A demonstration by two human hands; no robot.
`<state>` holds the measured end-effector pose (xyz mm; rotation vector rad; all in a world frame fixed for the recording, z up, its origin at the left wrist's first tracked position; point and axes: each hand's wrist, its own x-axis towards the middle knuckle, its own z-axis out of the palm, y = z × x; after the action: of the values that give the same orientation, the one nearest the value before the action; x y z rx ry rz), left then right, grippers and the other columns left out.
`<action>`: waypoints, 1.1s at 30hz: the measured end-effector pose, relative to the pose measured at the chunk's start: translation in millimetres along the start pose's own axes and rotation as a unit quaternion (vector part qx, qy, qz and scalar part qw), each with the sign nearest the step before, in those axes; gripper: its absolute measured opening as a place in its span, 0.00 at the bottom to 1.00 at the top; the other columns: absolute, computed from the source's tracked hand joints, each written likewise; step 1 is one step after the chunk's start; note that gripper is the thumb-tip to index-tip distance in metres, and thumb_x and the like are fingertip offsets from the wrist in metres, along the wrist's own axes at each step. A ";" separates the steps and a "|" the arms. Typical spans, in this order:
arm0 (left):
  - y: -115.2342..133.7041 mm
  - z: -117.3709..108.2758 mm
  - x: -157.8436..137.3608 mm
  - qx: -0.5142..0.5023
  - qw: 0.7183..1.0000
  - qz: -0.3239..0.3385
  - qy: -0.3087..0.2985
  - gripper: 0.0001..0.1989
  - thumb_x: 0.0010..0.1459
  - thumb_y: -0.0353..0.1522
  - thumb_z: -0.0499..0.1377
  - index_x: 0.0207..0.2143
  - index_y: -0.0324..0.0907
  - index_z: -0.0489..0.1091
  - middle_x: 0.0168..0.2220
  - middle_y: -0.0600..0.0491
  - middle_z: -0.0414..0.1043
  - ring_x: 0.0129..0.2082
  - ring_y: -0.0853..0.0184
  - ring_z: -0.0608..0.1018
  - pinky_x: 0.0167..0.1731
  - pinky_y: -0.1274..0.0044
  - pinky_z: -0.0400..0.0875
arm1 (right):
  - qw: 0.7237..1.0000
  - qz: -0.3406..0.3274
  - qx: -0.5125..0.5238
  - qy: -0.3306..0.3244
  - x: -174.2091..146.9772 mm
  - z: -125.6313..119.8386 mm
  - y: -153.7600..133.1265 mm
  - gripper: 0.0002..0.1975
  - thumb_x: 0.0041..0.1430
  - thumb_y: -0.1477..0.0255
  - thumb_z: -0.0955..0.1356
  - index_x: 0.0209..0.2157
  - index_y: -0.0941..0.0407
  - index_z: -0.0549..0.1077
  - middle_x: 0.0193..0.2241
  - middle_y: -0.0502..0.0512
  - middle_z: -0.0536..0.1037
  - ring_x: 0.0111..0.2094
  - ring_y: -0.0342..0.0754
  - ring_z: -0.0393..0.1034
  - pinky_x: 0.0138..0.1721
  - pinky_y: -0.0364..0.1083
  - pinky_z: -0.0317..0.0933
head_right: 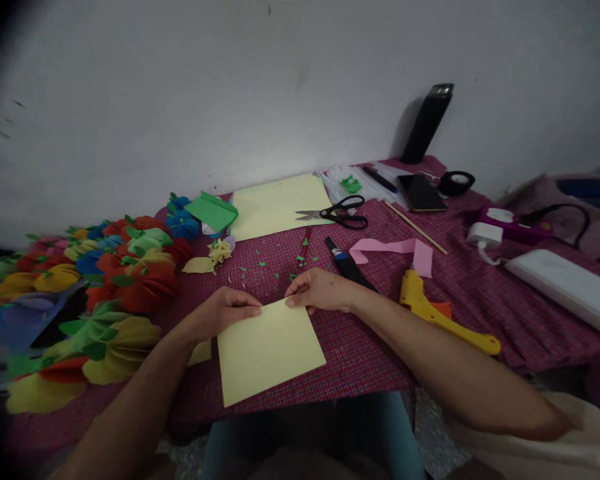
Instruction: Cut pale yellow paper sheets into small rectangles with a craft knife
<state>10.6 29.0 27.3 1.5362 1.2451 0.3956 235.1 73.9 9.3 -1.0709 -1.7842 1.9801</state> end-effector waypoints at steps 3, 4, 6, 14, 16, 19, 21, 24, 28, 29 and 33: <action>0.3 -1.3 -0.3 -0.046 0.998 -0.029 -0.014 0.14 0.47 0.40 0.57 0.28 0.37 0.72 0.19 0.55 0.68 0.16 0.74 0.65 0.16 0.83 0.55 | 1.000 0.000 -0.002 -0.002 -1.6 0.7 -2.7 0.11 0.42 0.67 0.69 0.27 0.60 0.72 0.21 0.48 0.71 0.21 0.38 0.63 0.22 0.38 0.59; 0.7 -1.6 -0.3 -0.053 0.998 -0.033 -0.020 0.14 0.47 0.40 0.57 0.28 0.37 0.72 0.19 0.55 0.68 0.16 0.75 0.65 0.16 0.83 0.55 | 1.000 0.001 -0.002 -0.002 -2.1 1.2 -3.7 0.11 0.42 0.67 0.69 0.26 0.60 0.71 0.20 0.48 0.71 0.21 0.37 0.63 0.21 0.38 0.58; 2.4 -1.9 -0.2 -0.051 0.998 -0.025 -0.033 0.14 0.47 0.40 0.57 0.26 0.37 0.71 0.18 0.56 0.66 0.16 0.76 0.64 0.16 0.84 0.54 | 1.000 0.003 0.001 0.000 -3.1 2.6 -5.7 0.10 0.42 0.67 0.69 0.25 0.60 0.71 0.19 0.48 0.70 0.20 0.38 0.63 0.20 0.38 0.58; 8.1 1.8 3.4 0.026 0.997 0.031 -0.066 0.15 0.50 0.40 0.54 0.25 0.37 0.71 0.18 0.57 0.63 0.17 0.76 0.62 0.16 0.84 0.52 | 1.000 0.004 0.011 -0.002 -5.7 6.1 -9.0 0.07 0.42 0.70 0.68 0.23 0.60 0.70 0.18 0.48 0.69 0.19 0.37 0.62 0.18 0.37 0.57; 7.3 2.2 3.9 0.020 0.997 0.029 -0.072 0.16 0.50 0.41 0.53 0.24 0.37 0.71 0.17 0.57 0.63 0.16 0.76 0.61 0.15 0.84 0.51 | 1.000 0.003 0.009 -0.008 -5.9 5.8 -8.2 0.07 0.43 0.70 0.68 0.23 0.60 0.70 0.18 0.48 0.69 0.19 0.37 0.62 0.18 0.37 0.57; 6.3 1.9 3.7 0.003 0.996 0.019 -0.085 0.16 0.50 0.41 0.53 0.24 0.36 0.71 0.17 0.57 0.63 0.15 0.76 0.61 0.15 0.84 0.51 | 1.000 0.002 -0.003 -0.021 -6.5 5.4 -7.1 0.08 0.43 0.69 0.68 0.24 0.60 0.70 0.18 0.48 0.69 0.19 0.37 0.62 0.18 0.37 0.58; 6.2 1.4 3.6 -0.007 0.996 0.010 -0.092 0.17 0.50 0.41 0.54 0.25 0.36 0.71 0.17 0.57 0.64 0.15 0.76 0.61 0.15 0.84 0.52 | 0.999 0.004 -0.012 -0.033 -6.9 5.7 -6.9 0.09 0.43 0.68 0.68 0.26 0.60 0.71 0.19 0.48 0.69 0.20 0.38 0.62 0.19 0.37 0.58; 6.4 0.9 4.0 -0.013 0.995 0.007 -0.096 0.17 0.50 0.41 0.54 0.26 0.36 0.71 0.17 0.57 0.64 0.16 0.76 0.62 0.16 0.84 0.53 | 0.998 -0.007 -0.038 -0.053 -6.6 7.6 -6.2 0.12 0.45 0.65 0.67 0.28 0.60 0.72 0.20 0.48 0.69 0.21 0.38 0.62 0.21 0.38 0.57; 6.3 1.3 5.2 -0.009 0.994 0.015 -0.106 0.16 0.50 0.41 0.54 0.26 0.36 0.70 0.17 0.58 0.62 0.16 0.76 0.61 0.16 0.84 0.53 | 0.995 -0.045 -0.084 -0.040 -3.0 12.5 -2.7 0.13 0.47 0.63 0.66 0.27 0.60 0.73 0.20 0.48 0.70 0.22 0.38 0.61 0.24 0.39 0.55; 6.3 1.6 5.3 -0.008 0.994 0.016 -0.110 0.16 0.50 0.41 0.53 0.26 0.36 0.70 0.17 0.58 0.62 0.16 0.77 0.61 0.16 0.84 0.53 | 0.993 -0.052 -0.095 -0.036 -2.0 13.8 -1.9 0.14 0.47 0.63 0.65 0.27 0.60 0.73 0.20 0.48 0.70 0.22 0.38 0.60 0.24 0.39 0.54; 6.1 3.8 5.4 -0.010 0.994 0.013 -0.109 0.16 0.50 0.41 0.53 0.25 0.36 0.70 0.17 0.59 0.61 0.16 0.77 0.60 0.15 0.85 0.52 | 0.990 -0.064 -0.119 -0.036 -0.1 18.5 -1.4 0.14 0.47 0.62 0.65 0.27 0.60 0.73 0.19 0.48 0.68 0.20 0.38 0.58 0.21 0.38 0.51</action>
<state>18.7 32.3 29.3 1.5359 1.0502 0.2479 222.4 60.4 10.0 -0.9340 -2.1124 1.7858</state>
